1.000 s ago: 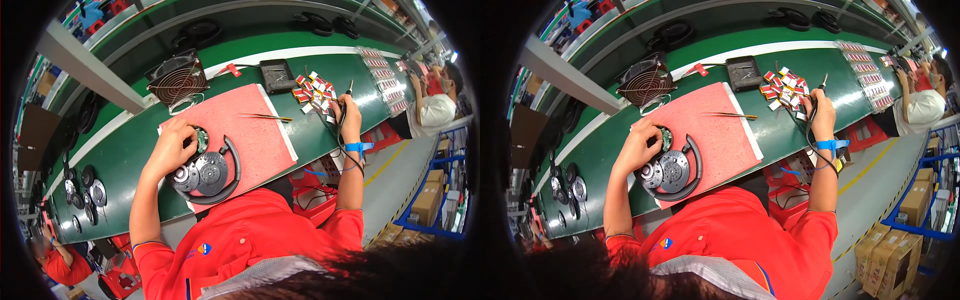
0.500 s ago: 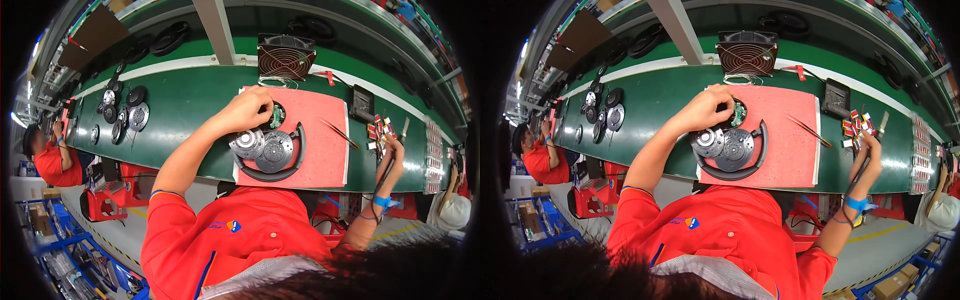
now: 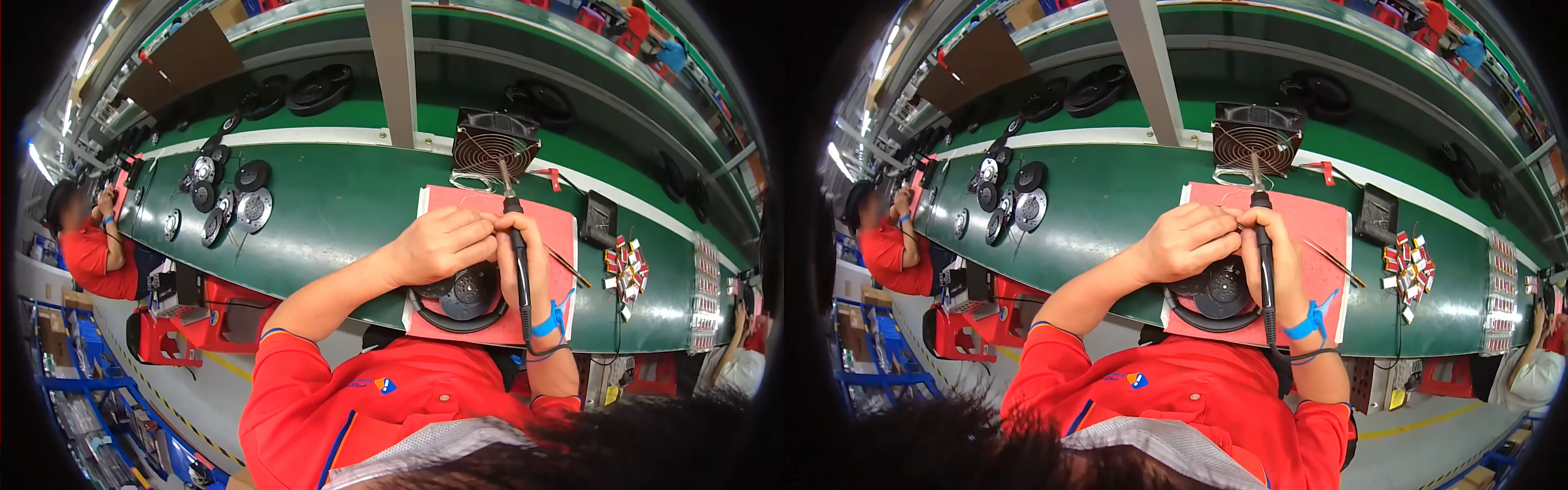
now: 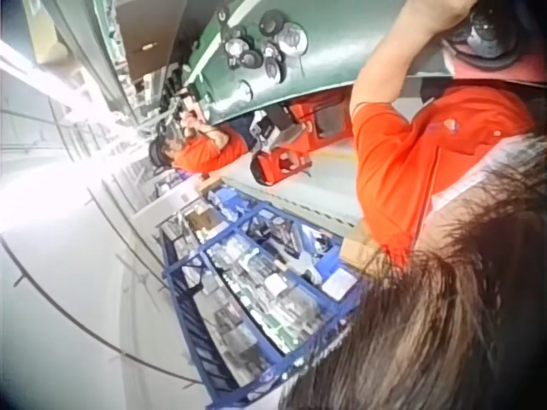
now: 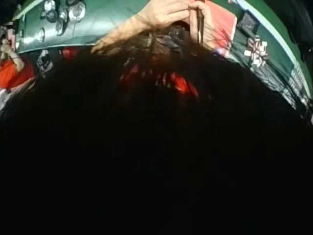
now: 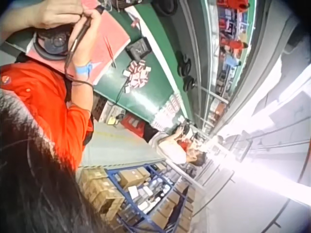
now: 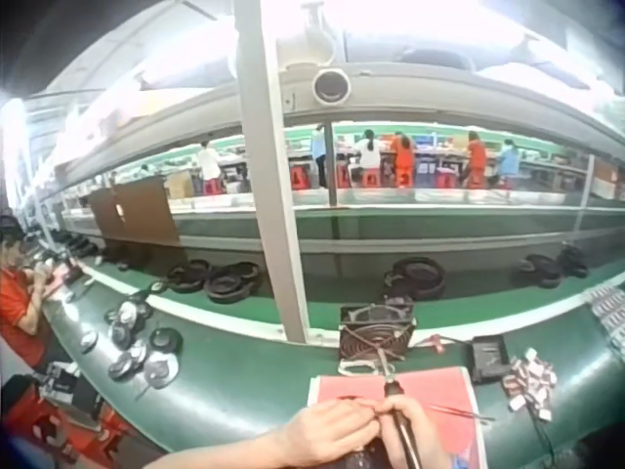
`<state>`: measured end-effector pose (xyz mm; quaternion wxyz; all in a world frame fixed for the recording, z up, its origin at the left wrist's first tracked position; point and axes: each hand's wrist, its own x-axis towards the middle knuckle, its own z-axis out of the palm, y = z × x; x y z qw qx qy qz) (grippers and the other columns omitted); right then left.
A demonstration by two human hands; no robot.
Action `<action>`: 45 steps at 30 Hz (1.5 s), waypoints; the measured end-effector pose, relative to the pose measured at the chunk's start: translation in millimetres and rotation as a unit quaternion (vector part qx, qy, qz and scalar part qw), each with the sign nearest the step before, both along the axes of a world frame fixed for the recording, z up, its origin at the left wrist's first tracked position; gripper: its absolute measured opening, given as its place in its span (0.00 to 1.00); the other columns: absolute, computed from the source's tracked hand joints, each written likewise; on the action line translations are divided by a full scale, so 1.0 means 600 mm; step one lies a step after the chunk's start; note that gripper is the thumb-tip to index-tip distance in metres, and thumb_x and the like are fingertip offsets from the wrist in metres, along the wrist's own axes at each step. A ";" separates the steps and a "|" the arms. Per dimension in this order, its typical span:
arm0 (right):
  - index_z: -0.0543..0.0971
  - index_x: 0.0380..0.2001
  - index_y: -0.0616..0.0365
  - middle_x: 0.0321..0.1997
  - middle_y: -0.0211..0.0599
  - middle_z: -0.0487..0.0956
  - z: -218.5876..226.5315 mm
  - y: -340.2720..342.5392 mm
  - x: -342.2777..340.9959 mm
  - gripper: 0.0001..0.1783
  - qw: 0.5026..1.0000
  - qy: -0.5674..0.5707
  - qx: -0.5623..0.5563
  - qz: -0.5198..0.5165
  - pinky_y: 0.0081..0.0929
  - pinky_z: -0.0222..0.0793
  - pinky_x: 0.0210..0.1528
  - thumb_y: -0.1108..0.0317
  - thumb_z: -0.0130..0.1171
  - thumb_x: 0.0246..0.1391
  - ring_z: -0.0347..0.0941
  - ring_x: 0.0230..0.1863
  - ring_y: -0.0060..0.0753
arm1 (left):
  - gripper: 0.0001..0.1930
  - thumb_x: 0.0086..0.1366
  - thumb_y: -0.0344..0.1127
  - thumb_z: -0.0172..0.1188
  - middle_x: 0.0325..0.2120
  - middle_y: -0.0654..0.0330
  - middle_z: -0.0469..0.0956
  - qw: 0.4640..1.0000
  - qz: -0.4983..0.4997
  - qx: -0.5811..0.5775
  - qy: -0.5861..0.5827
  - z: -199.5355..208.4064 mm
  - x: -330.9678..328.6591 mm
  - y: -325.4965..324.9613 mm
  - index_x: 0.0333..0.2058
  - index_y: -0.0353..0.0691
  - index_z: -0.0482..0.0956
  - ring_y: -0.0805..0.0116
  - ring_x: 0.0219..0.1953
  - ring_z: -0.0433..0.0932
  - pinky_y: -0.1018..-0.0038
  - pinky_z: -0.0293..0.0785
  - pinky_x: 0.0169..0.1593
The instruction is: Soldering electronic components onto a circuit board of a device on an assembly line.
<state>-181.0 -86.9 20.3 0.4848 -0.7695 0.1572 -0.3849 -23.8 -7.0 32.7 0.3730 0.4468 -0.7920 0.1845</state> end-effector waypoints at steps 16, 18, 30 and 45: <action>0.72 0.33 0.60 0.33 0.34 0.78 -0.021 -0.013 -0.003 0.13 0.994 -0.015 -0.063 -0.083 0.18 0.67 0.37 0.84 0.61 0.46 0.74 0.33 0.22 | 0.10 0.55 0.25 0.60 0.26 0.65 0.73 0.864 -0.021 0.288 0.412 -0.022 -0.009 0.000 0.37 0.37 0.75 0.77 0.24 0.70 0.80 0.67 0.29; 0.74 0.30 0.60 0.29 0.35 0.76 -0.023 -0.015 0.002 0.13 0.991 -0.027 -0.096 -0.094 0.22 0.68 0.33 0.84 0.65 0.41 0.72 0.29 0.29 | 0.08 0.55 0.25 0.60 0.28 0.62 0.74 0.860 -0.025 0.288 0.421 -0.024 -0.010 -0.001 0.35 0.36 0.74 0.74 0.28 0.74 0.77 0.70 0.33; 0.68 0.39 0.57 0.32 0.33 0.76 -0.047 -0.026 0.001 0.19 0.995 -0.064 -0.041 -0.059 0.16 0.61 0.34 0.85 0.61 0.46 0.69 0.33 0.20 | 0.06 0.62 0.29 0.57 0.28 0.63 0.77 0.784 -0.056 0.355 0.506 -0.027 -0.006 -0.001 0.37 0.33 0.77 0.80 0.30 0.74 0.81 0.71 0.35; 0.69 0.38 0.57 0.32 0.31 0.77 -0.028 -0.009 0.006 0.18 0.996 -0.038 -0.021 -0.072 0.16 0.62 0.33 0.82 0.63 0.45 0.69 0.31 0.17 | 0.05 0.65 0.30 0.55 0.24 0.66 0.75 0.742 -0.011 0.342 0.577 -0.029 -0.017 0.001 0.34 0.33 0.76 0.82 0.26 0.71 0.82 0.68 0.30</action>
